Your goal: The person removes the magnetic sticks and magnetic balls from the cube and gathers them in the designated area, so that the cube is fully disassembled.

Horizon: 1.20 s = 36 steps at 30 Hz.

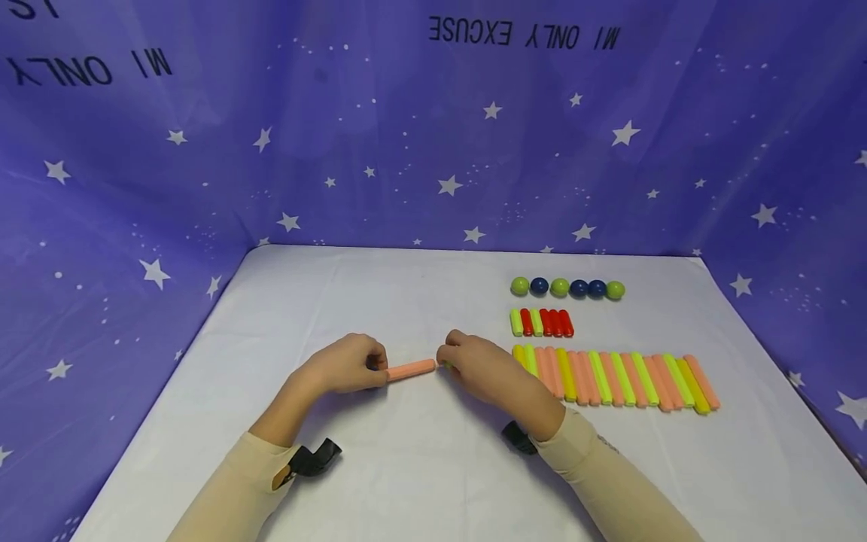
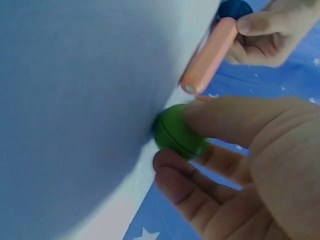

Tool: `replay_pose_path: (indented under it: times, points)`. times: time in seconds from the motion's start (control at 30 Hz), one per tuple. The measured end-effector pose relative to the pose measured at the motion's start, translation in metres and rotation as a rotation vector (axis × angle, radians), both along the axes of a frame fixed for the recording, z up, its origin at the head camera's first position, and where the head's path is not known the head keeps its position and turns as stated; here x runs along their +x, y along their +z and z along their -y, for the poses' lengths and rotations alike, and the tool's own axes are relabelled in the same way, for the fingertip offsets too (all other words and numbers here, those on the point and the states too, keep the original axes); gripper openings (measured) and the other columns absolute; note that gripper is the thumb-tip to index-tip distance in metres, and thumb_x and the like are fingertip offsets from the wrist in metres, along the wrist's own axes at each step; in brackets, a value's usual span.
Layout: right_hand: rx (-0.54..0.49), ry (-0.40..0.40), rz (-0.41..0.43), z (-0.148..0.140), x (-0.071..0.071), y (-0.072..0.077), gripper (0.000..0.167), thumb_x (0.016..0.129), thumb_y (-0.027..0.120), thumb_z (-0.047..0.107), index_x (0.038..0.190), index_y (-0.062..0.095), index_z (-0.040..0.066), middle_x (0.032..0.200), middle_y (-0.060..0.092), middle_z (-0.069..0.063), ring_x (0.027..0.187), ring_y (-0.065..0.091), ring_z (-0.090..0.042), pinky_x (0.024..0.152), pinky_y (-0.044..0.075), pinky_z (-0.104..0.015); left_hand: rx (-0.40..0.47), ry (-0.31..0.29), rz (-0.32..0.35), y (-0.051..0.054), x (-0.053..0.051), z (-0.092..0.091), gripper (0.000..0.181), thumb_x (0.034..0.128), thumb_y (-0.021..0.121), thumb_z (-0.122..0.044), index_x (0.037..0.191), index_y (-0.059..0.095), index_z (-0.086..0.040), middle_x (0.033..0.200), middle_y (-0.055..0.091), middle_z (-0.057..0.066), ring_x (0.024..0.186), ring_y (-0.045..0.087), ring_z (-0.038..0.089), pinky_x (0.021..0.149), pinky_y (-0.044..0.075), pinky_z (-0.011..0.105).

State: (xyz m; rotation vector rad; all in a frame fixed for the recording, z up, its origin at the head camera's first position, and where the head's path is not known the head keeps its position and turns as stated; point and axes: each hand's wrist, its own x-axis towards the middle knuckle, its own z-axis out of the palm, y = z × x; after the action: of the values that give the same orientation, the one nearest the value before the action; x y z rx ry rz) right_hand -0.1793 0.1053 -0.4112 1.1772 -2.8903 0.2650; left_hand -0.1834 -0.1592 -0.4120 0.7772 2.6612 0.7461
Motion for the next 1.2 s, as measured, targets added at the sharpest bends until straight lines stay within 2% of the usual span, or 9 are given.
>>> replay_pose_path:
  times: [0.17, 0.3, 0.4, 0.53, 0.63, 0.77, 0.9, 1.07, 1.2]
  points:
    - [-0.019, -0.043, 0.123, -0.021, -0.004, 0.001, 0.027, 0.087, 0.072, 0.006, 0.112, 0.066, 0.016, 0.093, 0.057, 0.004, 0.079, 0.053, -0.012, 0.075, 0.050, -0.028, 0.013, 0.007, 0.024, 0.001, -0.003, 0.007, 0.010, 0.0831, 0.067, -0.016, 0.074, 0.065, -0.018, 0.068, 0.055, -0.007, 0.061, 0.046, 0.010, 0.057, 0.040, 0.027]
    - [-0.124, -0.038, 0.206, -0.046, -0.017, 0.004, 0.031, 0.089, 0.071, 0.014, 0.120, 0.066, 0.012, 0.104, 0.062, 0.004, 0.088, 0.054, -0.011, 0.083, 0.050, -0.031, 0.020, 0.009, 0.019, 0.003, -0.005, 0.007, 0.010, 0.0837, 0.068, -0.016, 0.074, 0.066, -0.018, 0.068, 0.056, -0.007, 0.060, 0.046, 0.009, 0.056, 0.040, 0.027]
    - [-0.203, -0.066, 0.245, -0.067, -0.029, 0.010, 0.036, 0.093, 0.067, 0.020, 0.126, 0.062, 0.007, 0.106, 0.063, 0.003, 0.087, 0.056, -0.012, 0.081, 0.050, -0.032, 0.018, 0.024, 0.016, 0.005, -0.006, 0.006, 0.010, 0.0850, 0.068, -0.017, 0.075, 0.066, -0.017, 0.068, 0.056, -0.006, 0.059, 0.046, 0.010, 0.056, 0.039, 0.028]
    - [-0.293, -0.144, 0.259, -0.097, -0.040, 0.019, 0.035, 0.094, 0.066, 0.023, 0.125, 0.059, 0.008, 0.098, 0.061, 0.002, 0.078, 0.055, -0.013, 0.071, 0.050, -0.032, 0.012, 0.037, 0.017, 0.003, -0.007, 0.006, 0.009, 0.0871, 0.068, -0.019, 0.078, 0.066, -0.016, 0.067, 0.055, -0.005, 0.059, 0.045, 0.011, 0.056, 0.039, 0.029]
    - [-0.370, -0.205, 0.277, -0.117, -0.044, 0.026, 0.030, 0.092, 0.068, 0.019, 0.120, 0.059, 0.012, 0.095, 0.062, 0.000, 0.079, 0.057, -0.016, 0.070, 0.050, -0.033, 0.017, 0.041, 0.024, 0.001, -0.008, 0.006, 0.009, 0.0879, 0.067, -0.020, 0.079, 0.067, -0.017, 0.068, 0.055, -0.005, 0.058, 0.046, 0.010, 0.055, 0.040, 0.028]
    - [-0.436, -0.291, 0.318, -0.143, -0.048, 0.029, 0.031, 0.089, 0.069, 0.008, 0.117, 0.057, 0.011, 0.103, 0.062, -0.006, 0.086, 0.062, -0.021, 0.070, 0.053, -0.034, 0.037, 0.039, 0.047, -0.002, -0.007, 0.008, 0.010, 0.0883, 0.066, -0.019, 0.079, 0.066, -0.016, 0.067, 0.055, -0.005, 0.057, 0.047, 0.010, 0.054, 0.041, 0.028]
    - [-0.433, -0.405, 0.275, -0.174, -0.057, 0.029, 0.032, 0.086, 0.068, 0.005, 0.115, 0.055, 0.008, 0.103, 0.062, -0.010, 0.086, 0.060, -0.024, 0.070, 0.052, -0.036, 0.041, 0.037, 0.055, -0.003, -0.006, 0.009, 0.010, 0.0880, 0.065, -0.019, 0.078, 0.065, -0.016, 0.066, 0.054, -0.006, 0.056, 0.047, 0.010, 0.053, 0.041, 0.028]
    - [-0.310, -0.501, 0.185, -0.228, -0.082, 0.043, 0.030, 0.084, 0.069, 0.011, 0.112, 0.057, 0.004, 0.103, 0.061, -0.017, 0.087, 0.057, -0.031, 0.074, 0.048, -0.045, 0.053, 0.030, 0.054, -0.006, -0.007, 0.008, 0.010, 0.0882, 0.065, -0.019, 0.078, 0.065, -0.017, 0.066, 0.054, -0.006, 0.056, 0.047, 0.010, 0.053, 0.041, 0.028]
    - [-0.210, -0.549, 0.197, -0.269, -0.105, 0.050, 0.036, 0.087, 0.068, 0.015, 0.118, 0.058, -0.001, 0.116, 0.058, -0.025, 0.100, 0.058, -0.040, 0.081, 0.047, -0.054, 0.044, 0.033, 0.053, -0.008, -0.008, 0.010, 0.010, 0.0880, 0.065, -0.020, 0.079, 0.064, -0.017, 0.067, 0.054, -0.006, 0.058, 0.046, 0.010, 0.054, 0.040, 0.028]
